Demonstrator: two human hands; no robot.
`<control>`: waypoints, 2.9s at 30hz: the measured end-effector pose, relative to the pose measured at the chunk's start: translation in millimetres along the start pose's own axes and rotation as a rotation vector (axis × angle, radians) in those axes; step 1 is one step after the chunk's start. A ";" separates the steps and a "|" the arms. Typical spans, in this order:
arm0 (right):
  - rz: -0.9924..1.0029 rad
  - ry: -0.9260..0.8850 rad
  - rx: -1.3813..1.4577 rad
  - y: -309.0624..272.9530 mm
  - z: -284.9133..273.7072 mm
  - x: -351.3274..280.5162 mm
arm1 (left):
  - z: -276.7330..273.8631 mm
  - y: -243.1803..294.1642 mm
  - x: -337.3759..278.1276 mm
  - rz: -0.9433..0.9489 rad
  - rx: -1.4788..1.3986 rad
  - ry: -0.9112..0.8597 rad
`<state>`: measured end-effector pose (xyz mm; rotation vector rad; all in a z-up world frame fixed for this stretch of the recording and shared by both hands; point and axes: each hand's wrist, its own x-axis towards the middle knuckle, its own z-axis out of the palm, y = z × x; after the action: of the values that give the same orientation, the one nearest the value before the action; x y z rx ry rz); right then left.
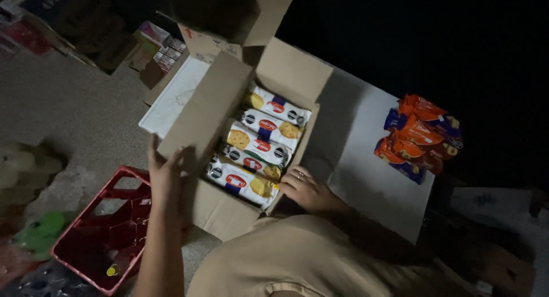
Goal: The person removes snack packages from one cardboard box, inspects them, and places them into another cardboard box.
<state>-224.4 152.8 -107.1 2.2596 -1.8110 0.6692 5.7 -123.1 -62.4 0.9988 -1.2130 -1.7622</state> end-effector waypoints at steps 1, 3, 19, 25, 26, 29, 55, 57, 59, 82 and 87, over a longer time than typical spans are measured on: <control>0.006 -0.002 0.001 2.6 10.5 -8.3 | 18.0 22.6 -13.1 -0.005 0.002 -0.003; -0.028 0.107 -0.003 10.2 33.0 -25.1 | 57.0 68.1 -36.0 -0.067 0.346 -0.053; 1.512 0.670 1.643 51.8 49.6 -46.1 | 40.2 -18.4 23.3 0.054 0.173 -0.110; 1.372 1.314 1.186 29.3 18.9 -45.2 | 29.2 -43.5 35.1 0.156 0.134 -0.187; 1.115 1.125 1.106 38.6 29.8 -55.3 | 32.3 -40.3 32.6 0.176 0.127 -0.181; 0.740 0.563 0.630 41.0 4.2 -30.9 | 26.4 -46.6 37.5 0.203 0.140 -0.192; 0.961 0.524 0.708 97.3 -4.1 10.9 | 28.4 1.9 -36.0 0.511 1.253 -0.718; 0.680 0.485 0.102 114.2 12.5 -2.4 | 30.3 4.0 -51.6 0.594 1.302 -0.646; 0.572 0.351 -0.063 111.4 12.9 2.1 | 36.9 12.3 -68.1 0.625 1.285 -0.535; 0.220 -0.381 0.159 81.8 14.8 92.8 | 35.9 47.2 -59.5 0.201 0.462 -0.435; -0.087 -0.377 -0.358 33.8 5.8 111.2 | 60.7 -58.4 -5.0 0.507 1.277 -0.398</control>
<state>-237.4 44.0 -67.9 2.3028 -1.7874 -0.1049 -56.0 -81.7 -102.5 0.8178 -2.6797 -0.6554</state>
